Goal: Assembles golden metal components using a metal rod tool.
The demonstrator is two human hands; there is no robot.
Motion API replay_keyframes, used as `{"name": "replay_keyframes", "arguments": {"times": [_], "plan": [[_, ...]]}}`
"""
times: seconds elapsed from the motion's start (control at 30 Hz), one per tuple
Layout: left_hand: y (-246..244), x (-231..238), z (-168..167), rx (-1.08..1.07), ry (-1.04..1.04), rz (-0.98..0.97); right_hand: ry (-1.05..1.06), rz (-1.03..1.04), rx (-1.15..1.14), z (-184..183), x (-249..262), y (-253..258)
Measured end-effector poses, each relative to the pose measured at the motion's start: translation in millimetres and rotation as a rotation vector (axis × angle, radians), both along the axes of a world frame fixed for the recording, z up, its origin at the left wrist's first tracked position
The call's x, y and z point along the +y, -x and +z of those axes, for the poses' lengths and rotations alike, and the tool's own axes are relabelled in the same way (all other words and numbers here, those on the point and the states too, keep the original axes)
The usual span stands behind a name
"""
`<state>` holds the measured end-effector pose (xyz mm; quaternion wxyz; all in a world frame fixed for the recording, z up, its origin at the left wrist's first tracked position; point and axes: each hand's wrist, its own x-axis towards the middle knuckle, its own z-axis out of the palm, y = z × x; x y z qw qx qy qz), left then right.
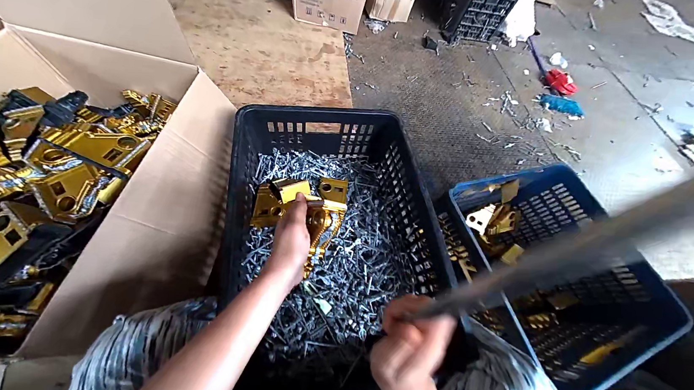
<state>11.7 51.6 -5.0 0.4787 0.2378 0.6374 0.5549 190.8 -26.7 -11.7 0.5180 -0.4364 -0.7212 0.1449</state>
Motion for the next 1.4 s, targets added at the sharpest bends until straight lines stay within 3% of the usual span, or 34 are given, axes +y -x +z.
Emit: {"name": "replay_keyframes", "arguments": {"times": [0.1,0.23,0.3,0.37,0.4,0.53,0.57,0.7,0.77,0.87,0.93,1.03,1.13,1.2,1.27,1.37,1.4], "plan": [[-0.4,-0.4,1.6,0.014,0.007,0.033,0.324,-0.004,-0.261,-8.5,7.2,0.9],[0.1,-3.0,1.3,-0.003,0.062,0.018,0.015,-0.004,0.014,8.4,6.0,-4.6],[-1.8,-1.8,3.5,-0.003,0.057,0.003,0.065,-0.009,-0.086,1.5,3.9,-0.3],[-3.8,-1.9,2.8,0.010,0.063,0.018,0.335,0.016,-0.248,-9.0,3.9,5.2],[-1.3,-0.8,1.0,0.011,0.056,0.017,0.372,0.012,-0.247,-8.8,5.6,7.2],[-2.3,-4.2,1.5,-0.049,0.060,-0.006,0.124,0.015,-0.066,0.0,4.2,6.1],[-3.1,-2.9,2.8,-0.060,0.064,-0.007,0.169,0.010,-0.114,-4.7,4.7,8.5],[2.5,-1.5,2.6,-0.012,0.081,-0.007,0.800,0.069,-0.295,-24.0,18.3,9.9],[8.5,-3.3,1.6,0.161,0.041,-0.086,0.844,0.061,-0.171,-23.9,28.1,4.1],[14.2,-9.3,-3.2,0.786,-0.130,-0.315,0.798,0.127,0.221,-23.6,47.9,-4.3],[12.2,-15.4,-3.1,1.067,-0.306,-0.542,0.842,0.236,0.397,-17.4,57.1,-7.6],[-2.0,-22.6,-10.0,1.164,-0.531,-0.661,0.976,0.375,0.392,-12.6,61.0,-10.2],[-0.6,-27.2,-11.3,1.206,-0.611,-0.427,0.972,0.417,0.593,-18.4,58.0,-7.6],[2.1,-31.0,-8.4,1.033,-0.637,-0.230,0.912,0.397,0.787,-16.1,56.2,-2.6],[-5.1,-40.8,-8.9,0.591,-0.576,-0.156,0.883,0.404,0.964,-9.3,54.3,2.3],[-19.5,-51.4,-13.6,-0.217,-0.228,-0.399,0.916,0.433,1.044,-5.2,49.6,10.1],[-23.8,-49.1,-17.9,-0.329,-0.170,-0.463,0.945,0.423,1.013,-7.7,49.7,12.0]]}}
